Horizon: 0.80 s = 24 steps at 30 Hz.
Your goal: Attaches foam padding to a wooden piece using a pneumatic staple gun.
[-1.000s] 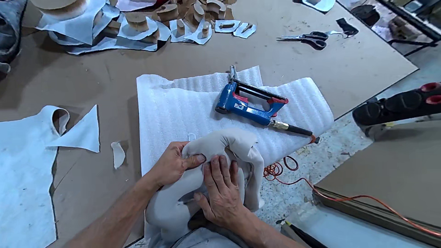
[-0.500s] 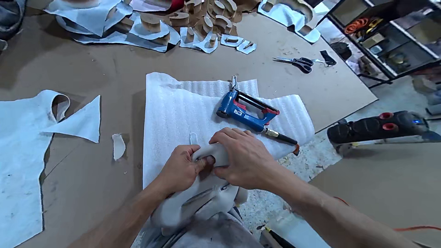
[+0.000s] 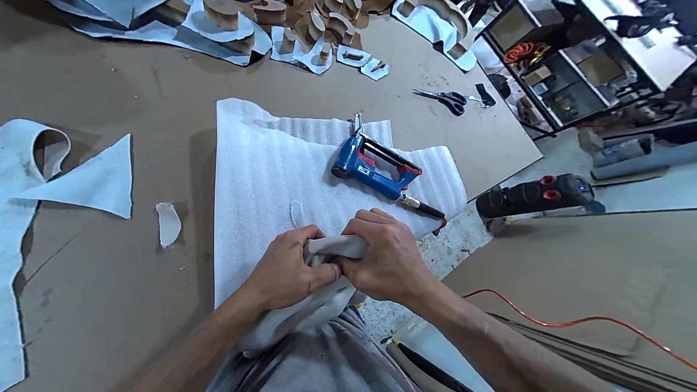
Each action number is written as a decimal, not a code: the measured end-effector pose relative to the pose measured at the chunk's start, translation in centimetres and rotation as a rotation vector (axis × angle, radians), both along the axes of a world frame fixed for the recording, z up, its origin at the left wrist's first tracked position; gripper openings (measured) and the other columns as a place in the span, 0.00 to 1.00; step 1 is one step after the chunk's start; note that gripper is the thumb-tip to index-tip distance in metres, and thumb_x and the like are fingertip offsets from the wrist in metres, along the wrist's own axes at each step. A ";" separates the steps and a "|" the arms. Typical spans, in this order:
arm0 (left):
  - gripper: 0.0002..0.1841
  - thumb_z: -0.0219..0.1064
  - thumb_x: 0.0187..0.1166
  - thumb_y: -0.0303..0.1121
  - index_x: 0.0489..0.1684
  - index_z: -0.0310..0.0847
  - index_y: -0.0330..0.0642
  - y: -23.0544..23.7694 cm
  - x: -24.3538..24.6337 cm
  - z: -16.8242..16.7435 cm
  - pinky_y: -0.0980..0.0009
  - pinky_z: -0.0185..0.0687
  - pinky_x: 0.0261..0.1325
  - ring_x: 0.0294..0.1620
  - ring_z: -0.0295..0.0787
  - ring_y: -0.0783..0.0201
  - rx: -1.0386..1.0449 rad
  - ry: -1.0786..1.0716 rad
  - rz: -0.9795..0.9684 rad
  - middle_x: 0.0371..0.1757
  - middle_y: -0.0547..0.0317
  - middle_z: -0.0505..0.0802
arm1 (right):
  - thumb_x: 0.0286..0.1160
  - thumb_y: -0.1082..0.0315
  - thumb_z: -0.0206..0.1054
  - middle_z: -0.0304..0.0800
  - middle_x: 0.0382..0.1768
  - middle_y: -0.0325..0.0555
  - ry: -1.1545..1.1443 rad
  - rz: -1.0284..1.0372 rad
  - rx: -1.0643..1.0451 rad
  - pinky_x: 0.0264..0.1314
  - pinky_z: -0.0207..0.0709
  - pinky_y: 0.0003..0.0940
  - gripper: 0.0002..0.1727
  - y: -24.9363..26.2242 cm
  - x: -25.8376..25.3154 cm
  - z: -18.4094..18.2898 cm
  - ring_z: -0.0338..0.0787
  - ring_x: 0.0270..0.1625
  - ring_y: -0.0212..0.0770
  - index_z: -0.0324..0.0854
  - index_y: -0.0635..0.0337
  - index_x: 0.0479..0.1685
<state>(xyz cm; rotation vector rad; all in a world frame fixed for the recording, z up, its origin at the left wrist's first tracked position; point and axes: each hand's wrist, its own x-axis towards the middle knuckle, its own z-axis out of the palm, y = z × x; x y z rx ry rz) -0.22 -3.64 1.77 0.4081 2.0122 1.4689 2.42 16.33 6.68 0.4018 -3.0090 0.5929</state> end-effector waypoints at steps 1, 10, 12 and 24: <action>0.15 0.76 0.59 0.53 0.37 0.87 0.59 0.1 -0.1 0.1 0.66 0.86 0.34 0.31 0.88 0.75 -0.024 -0.030 -0.048 0.27 0.74 0.90 | 0.43 0.52 0.79 0.79 0.23 0.25 -0.015 -0.014 0.001 0.34 0.73 0.38 0.11 -0.1 0.1 0.0 0.81 0.32 0.31 0.86 0.43 0.22; 0.09 0.82 0.62 0.48 0.22 0.88 0.62 1.5 -0.6 1.7 0.65 0.78 0.30 0.24 0.83 0.77 -0.252 0.002 -0.159 0.20 0.78 0.87 | 0.45 0.51 0.77 0.77 0.20 0.23 -0.030 -0.084 -0.024 0.32 0.71 0.35 0.10 0.3 0.7 -0.1 0.79 0.29 0.28 0.85 0.42 0.18; 0.09 0.82 0.63 0.45 0.20 0.88 0.60 1.3 -1.1 1.2 0.66 0.77 0.26 0.21 0.82 0.76 -0.192 -0.014 -0.177 0.17 0.76 0.87 | 0.48 0.49 0.77 0.77 0.20 0.22 -0.043 -0.072 -0.017 0.35 0.70 0.36 0.11 0.4 0.5 -0.1 0.79 0.29 0.27 0.84 0.41 0.18; 0.03 0.80 0.69 0.32 0.29 0.95 0.47 1.1 -2.2 -1.1 0.72 0.89 0.36 0.28 0.92 0.72 0.147 -0.294 -0.041 0.26 0.62 0.96 | 0.92 0.48 0.42 0.72 0.84 0.41 0.696 -0.395 -0.130 0.93 0.45 0.59 0.26 0.2 3.7 -9.4 0.61 0.91 0.48 0.71 0.44 0.79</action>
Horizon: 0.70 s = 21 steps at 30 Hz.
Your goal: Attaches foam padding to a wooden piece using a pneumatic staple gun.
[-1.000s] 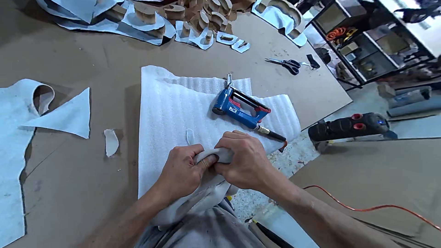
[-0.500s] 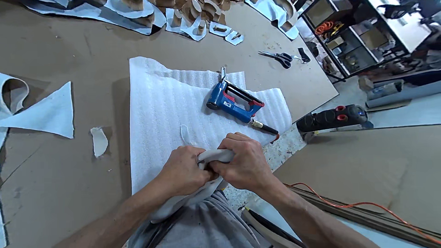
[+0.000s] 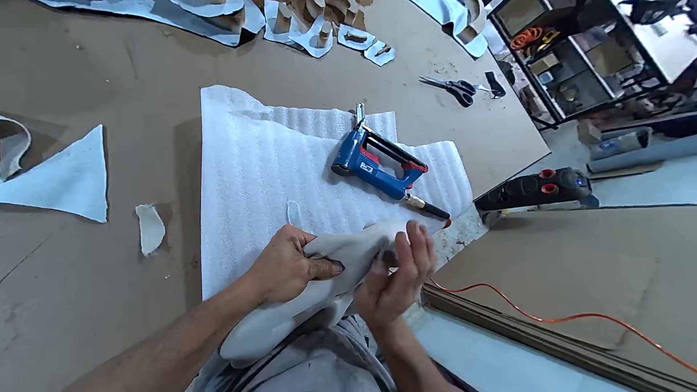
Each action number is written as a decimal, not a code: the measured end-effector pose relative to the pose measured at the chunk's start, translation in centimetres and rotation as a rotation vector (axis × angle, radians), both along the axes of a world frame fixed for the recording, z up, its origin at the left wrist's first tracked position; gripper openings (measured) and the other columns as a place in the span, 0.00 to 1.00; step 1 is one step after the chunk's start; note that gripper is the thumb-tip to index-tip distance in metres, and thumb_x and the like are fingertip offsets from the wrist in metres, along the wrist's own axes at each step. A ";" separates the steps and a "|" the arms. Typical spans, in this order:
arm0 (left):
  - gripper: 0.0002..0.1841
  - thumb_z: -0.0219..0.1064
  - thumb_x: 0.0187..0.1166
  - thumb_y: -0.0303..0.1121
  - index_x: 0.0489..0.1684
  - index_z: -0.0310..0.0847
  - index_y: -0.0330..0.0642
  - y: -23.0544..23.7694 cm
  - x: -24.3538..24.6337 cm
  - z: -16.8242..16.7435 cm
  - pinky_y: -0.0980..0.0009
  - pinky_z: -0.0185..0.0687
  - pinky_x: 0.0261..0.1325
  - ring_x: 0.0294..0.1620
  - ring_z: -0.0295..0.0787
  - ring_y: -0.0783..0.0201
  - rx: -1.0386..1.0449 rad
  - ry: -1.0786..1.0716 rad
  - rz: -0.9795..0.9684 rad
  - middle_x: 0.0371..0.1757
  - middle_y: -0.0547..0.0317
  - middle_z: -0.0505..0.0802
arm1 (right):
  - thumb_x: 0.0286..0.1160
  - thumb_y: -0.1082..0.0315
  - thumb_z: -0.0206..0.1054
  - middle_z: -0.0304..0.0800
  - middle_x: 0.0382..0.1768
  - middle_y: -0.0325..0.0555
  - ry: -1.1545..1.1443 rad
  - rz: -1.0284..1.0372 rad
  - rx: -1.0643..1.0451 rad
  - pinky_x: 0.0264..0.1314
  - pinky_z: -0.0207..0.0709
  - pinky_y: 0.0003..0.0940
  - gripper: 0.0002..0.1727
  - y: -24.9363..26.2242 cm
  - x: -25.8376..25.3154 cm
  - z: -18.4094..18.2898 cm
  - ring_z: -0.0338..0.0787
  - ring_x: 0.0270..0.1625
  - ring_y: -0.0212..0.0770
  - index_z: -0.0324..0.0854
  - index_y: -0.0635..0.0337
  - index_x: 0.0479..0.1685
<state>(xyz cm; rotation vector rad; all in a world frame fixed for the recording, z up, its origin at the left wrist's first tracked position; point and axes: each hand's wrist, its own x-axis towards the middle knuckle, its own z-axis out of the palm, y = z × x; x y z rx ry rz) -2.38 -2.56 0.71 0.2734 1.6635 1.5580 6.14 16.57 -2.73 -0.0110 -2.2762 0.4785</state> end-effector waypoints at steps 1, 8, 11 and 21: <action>0.02 0.80 0.69 0.31 0.30 0.95 0.45 0.1 0.0 -0.1 0.72 0.89 0.36 0.28 0.93 0.72 0.022 -0.022 0.018 0.26 0.61 0.96 | 0.91 0.45 0.38 0.68 0.87 0.45 0.001 -0.045 -0.014 0.94 0.43 0.59 0.30 -0.6 0.1 -1.4 0.58 0.93 0.49 0.67 0.46 0.84; 0.05 0.76 0.70 0.26 0.25 0.92 0.44 0.3 1.2 0.4 0.76 0.84 0.29 0.23 0.88 0.74 0.031 -0.027 0.129 0.21 0.62 0.93 | 0.89 0.38 0.28 0.50 0.95 0.52 -0.103 -0.134 -0.076 0.93 0.28 0.68 0.41 -5.3 -1.3 0.7 0.41 0.98 0.52 0.52 0.51 0.95; 0.03 0.77 0.67 0.28 0.25 0.92 0.45 0.4 1.5 0.5 0.75 0.84 0.27 0.22 0.88 0.72 0.028 -0.019 0.161 0.21 0.62 0.93 | 0.88 0.36 0.26 0.56 0.93 0.48 -0.106 -0.141 -0.137 0.93 0.26 0.69 0.42 -5.6 -1.8 1.2 0.42 0.97 0.51 0.57 0.49 0.93; 0.06 0.82 0.64 0.35 0.24 0.91 0.49 0.7 2.5 0.0 0.73 0.83 0.25 0.21 0.87 0.72 0.037 0.202 0.165 0.20 0.65 0.92 | 0.92 0.50 0.39 0.76 0.17 0.36 -0.223 0.280 -0.166 0.73 0.69 0.52 0.33 1.0 -3.0 4.6 0.82 0.29 0.34 0.77 0.51 0.16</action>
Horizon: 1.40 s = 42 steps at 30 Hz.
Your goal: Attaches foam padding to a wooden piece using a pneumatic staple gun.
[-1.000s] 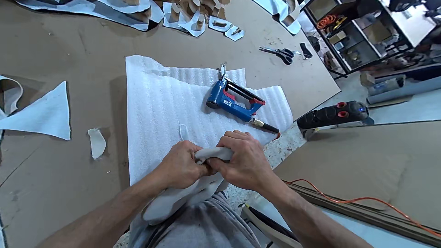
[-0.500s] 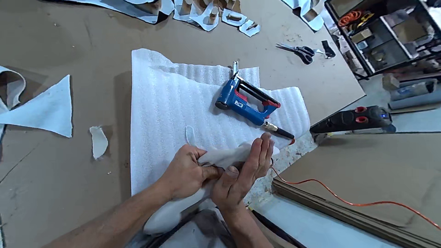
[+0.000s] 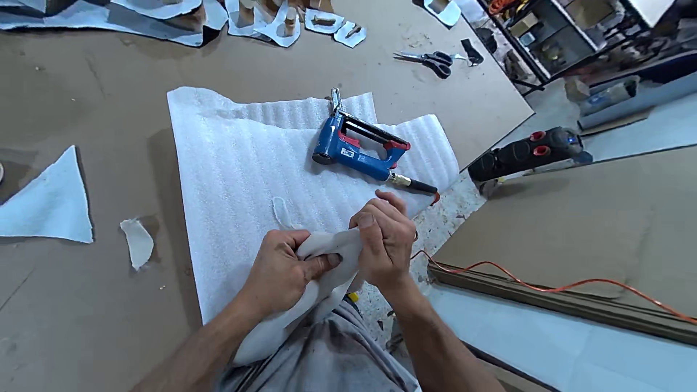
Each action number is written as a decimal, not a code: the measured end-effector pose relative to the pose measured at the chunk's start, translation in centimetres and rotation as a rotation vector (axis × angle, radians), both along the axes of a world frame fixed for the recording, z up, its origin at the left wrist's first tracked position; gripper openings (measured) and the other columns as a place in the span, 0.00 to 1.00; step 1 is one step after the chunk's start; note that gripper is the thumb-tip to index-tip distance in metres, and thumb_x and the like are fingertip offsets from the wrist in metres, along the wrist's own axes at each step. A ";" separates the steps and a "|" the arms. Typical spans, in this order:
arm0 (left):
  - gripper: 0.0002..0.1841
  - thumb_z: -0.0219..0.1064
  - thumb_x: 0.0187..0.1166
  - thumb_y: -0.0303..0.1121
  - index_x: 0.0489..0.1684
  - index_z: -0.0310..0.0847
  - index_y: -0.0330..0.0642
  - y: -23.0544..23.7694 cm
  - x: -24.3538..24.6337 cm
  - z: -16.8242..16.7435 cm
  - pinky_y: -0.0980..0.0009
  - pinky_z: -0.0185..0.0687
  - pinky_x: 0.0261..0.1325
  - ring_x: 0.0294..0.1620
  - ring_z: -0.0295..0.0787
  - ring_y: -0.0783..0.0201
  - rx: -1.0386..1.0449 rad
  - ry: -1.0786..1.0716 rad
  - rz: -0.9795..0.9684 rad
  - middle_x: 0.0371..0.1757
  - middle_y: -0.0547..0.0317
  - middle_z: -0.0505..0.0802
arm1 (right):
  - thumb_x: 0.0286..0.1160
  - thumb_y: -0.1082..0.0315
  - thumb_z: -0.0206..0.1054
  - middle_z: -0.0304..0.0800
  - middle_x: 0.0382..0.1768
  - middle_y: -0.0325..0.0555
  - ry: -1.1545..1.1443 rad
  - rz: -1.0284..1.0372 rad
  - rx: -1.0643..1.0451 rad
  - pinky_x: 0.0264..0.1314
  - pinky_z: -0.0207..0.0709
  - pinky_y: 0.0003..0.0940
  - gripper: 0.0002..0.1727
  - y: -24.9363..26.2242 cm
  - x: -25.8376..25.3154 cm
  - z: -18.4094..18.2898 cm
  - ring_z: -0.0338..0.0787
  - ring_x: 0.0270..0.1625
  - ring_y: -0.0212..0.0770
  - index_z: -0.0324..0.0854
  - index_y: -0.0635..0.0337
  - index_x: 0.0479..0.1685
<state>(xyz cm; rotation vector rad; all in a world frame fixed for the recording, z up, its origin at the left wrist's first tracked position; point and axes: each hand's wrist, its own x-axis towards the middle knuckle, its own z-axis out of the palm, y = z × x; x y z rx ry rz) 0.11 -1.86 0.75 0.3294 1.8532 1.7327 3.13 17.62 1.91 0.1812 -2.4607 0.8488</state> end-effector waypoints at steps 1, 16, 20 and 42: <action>0.05 0.82 0.64 0.33 0.25 0.91 0.47 0.0 -0.2 -0.1 0.74 0.83 0.26 0.21 0.87 0.72 0.033 -0.029 -0.008 0.20 0.63 0.92 | 0.92 0.51 0.39 0.76 0.16 0.36 0.005 0.018 -0.036 0.70 0.72 0.50 0.33 0.2 -0.2 -0.1 0.81 0.28 0.34 0.77 0.51 0.15; 0.04 0.78 0.67 0.31 0.26 0.91 0.43 0.0 -1.0 -3.0 0.78 0.85 0.27 0.22 0.88 0.75 0.247 -0.029 -0.037 0.22 0.63 0.93 | 0.94 0.50 0.41 0.81 0.21 0.37 -0.082 -0.030 -0.048 0.73 0.73 0.50 0.33 -0.3 -0.8 0.3 0.87 0.35 0.34 0.80 0.53 0.20; 0.02 0.78 0.66 0.27 0.27 0.91 0.42 0.1 -1.0 -3.0 0.78 0.86 0.28 0.22 0.88 0.74 0.265 -0.093 0.038 0.22 0.61 0.93 | 0.92 0.56 0.47 0.86 0.67 0.37 0.051 -0.034 -0.023 0.83 0.71 0.50 0.20 1.2 3.4 -0.1 0.79 0.78 0.42 0.88 0.48 0.56; 0.12 0.81 0.67 0.42 0.25 0.87 0.46 2.9 4.9 0.8 0.77 0.82 0.28 0.24 0.85 0.78 0.179 -0.054 0.066 0.22 0.70 0.89 | 0.91 0.56 0.54 0.93 0.54 0.28 -0.121 0.065 -0.107 0.57 0.88 0.32 0.16 5.8 6.5 5.9 0.92 0.53 0.30 0.78 0.36 0.72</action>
